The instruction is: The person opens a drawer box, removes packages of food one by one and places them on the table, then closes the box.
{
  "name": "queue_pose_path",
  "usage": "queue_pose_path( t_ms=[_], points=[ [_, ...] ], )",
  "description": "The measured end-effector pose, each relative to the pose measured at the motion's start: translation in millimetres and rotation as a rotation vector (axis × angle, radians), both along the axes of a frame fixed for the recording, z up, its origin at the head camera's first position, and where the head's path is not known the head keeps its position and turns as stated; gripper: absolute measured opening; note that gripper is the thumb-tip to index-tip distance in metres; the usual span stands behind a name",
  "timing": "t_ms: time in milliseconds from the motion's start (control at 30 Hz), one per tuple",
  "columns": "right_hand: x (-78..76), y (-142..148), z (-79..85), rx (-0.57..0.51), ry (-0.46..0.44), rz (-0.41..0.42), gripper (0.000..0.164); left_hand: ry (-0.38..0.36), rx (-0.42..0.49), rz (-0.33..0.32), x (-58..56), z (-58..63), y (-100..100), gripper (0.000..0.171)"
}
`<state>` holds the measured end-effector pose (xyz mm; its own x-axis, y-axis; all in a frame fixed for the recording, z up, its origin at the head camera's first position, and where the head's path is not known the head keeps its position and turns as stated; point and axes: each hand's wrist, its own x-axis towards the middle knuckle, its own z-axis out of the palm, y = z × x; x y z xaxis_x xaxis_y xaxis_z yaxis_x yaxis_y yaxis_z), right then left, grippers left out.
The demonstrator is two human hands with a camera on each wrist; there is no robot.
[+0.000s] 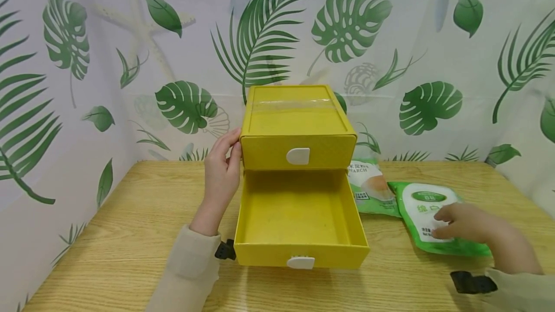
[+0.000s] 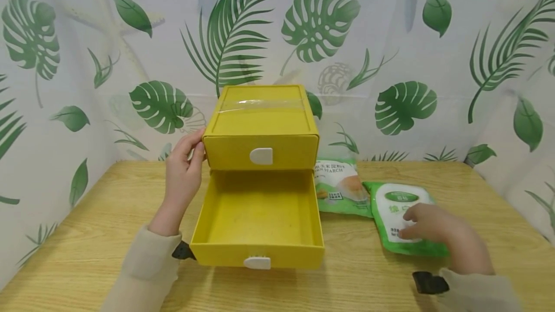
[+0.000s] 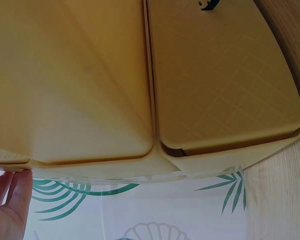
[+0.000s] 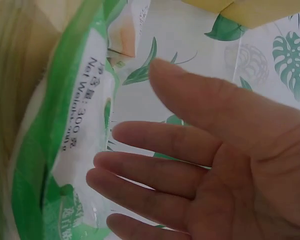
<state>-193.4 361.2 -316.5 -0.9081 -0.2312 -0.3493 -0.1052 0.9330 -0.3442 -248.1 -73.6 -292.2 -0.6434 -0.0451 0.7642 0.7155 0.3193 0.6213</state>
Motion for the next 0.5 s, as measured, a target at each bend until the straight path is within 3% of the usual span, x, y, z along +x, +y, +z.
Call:
queue_pose_path(
  t_ms=[500],
  points=[
    [-3.1, -6.2, -6.9, -0.009, -0.016, 0.005, 0.055, -0.007, -0.001, 0.01, 0.3, 0.1, 0.6, 0.025]
  ],
)
